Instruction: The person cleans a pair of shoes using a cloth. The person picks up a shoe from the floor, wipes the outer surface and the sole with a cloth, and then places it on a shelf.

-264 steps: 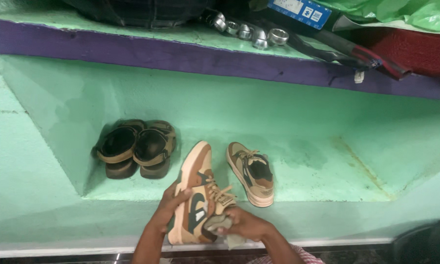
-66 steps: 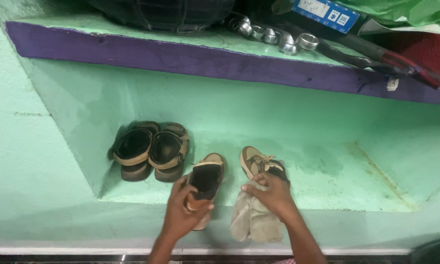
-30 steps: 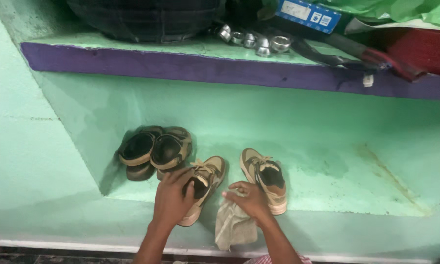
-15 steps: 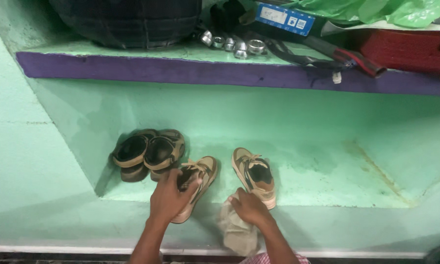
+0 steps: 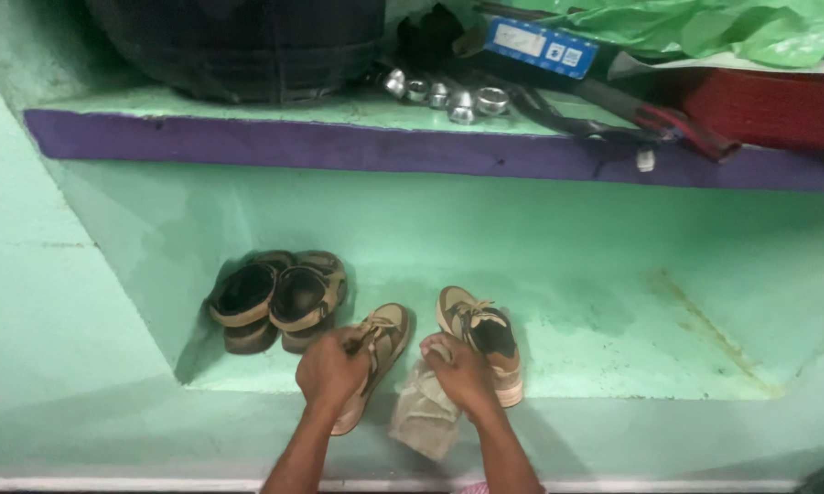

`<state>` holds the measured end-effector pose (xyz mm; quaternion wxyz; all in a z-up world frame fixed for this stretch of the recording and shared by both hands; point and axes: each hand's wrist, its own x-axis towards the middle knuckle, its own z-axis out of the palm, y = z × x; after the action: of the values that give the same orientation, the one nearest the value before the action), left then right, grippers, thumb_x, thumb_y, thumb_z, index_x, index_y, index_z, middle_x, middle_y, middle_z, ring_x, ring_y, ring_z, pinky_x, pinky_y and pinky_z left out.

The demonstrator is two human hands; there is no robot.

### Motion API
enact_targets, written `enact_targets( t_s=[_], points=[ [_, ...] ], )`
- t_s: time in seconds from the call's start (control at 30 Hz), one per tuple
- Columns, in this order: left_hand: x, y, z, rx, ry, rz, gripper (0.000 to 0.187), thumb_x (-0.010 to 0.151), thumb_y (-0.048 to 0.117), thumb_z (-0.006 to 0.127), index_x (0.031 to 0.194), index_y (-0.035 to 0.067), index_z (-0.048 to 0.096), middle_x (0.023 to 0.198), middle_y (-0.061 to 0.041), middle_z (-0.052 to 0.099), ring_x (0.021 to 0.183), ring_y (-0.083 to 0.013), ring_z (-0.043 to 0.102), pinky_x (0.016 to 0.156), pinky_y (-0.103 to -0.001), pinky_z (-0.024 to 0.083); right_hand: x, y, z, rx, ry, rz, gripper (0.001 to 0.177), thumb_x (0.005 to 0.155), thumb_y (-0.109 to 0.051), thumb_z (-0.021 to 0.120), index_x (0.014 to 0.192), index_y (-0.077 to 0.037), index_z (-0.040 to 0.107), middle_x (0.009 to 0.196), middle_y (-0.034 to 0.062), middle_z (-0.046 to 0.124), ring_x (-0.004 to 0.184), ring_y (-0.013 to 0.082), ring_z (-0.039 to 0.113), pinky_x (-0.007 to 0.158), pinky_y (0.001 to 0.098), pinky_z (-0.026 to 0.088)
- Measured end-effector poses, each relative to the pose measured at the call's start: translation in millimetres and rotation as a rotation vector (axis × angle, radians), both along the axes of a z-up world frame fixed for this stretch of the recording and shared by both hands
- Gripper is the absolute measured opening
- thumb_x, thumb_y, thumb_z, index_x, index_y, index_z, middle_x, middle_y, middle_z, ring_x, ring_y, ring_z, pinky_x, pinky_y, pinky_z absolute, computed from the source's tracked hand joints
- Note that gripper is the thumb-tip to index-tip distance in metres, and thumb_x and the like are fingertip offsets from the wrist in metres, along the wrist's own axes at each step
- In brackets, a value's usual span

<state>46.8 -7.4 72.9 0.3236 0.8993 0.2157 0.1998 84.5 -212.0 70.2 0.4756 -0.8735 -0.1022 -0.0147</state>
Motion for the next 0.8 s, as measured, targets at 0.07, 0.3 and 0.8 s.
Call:
enact_targets(
  t_s=[0.07,0.3,0.8],
  points=[
    [2.6,6.8,-5.9,-0.115,-0.068,-0.011,0.033,0.081,0.033,0.077,0.113,0.024,0.076,0.107,-0.009,0.076,0.102,-0.0302,0.070,0.086,-0.043,0.054,-2.9,9.5,5.2,0.045,-0.005,0.063,0.029,0.090,-0.035,0.068,0.111,-0.016,0.075,0.094,0.0052,0.078,0.086,0.0211,0.073,0.080,0.0348,0.054],
    [-21.4,33.9,-10.7,-0.220,-0.299,-0.044,0.028,0.080,0.015,0.077,0.107,0.013,0.069,0.110,-0.009,0.074,0.103,-0.0260,0.072,0.086,-0.040,0.054,2.7,21.2,-18.5,-0.095,-0.108,0.061,0.072,0.076,-0.048,0.084,0.134,-0.017,0.055,0.100,0.0151,0.072,0.084,0.0248,0.071,0.075,0.0388,0.054],
    [-21.0,33.7,27.7,0.077,0.397,-0.264,0.043,0.091,0.052,0.054,0.111,0.024,0.080,0.121,-0.009,0.075,0.111,-0.0336,0.069,0.096,-0.046,0.054,-23.0,49.6,-13.9,-0.053,-0.101,0.249,0.037,0.083,-0.029,0.076,0.115,-0.011,0.072,0.089,0.0165,0.076,0.080,0.0333,0.073,0.076,0.0406,0.055]
  ],
)
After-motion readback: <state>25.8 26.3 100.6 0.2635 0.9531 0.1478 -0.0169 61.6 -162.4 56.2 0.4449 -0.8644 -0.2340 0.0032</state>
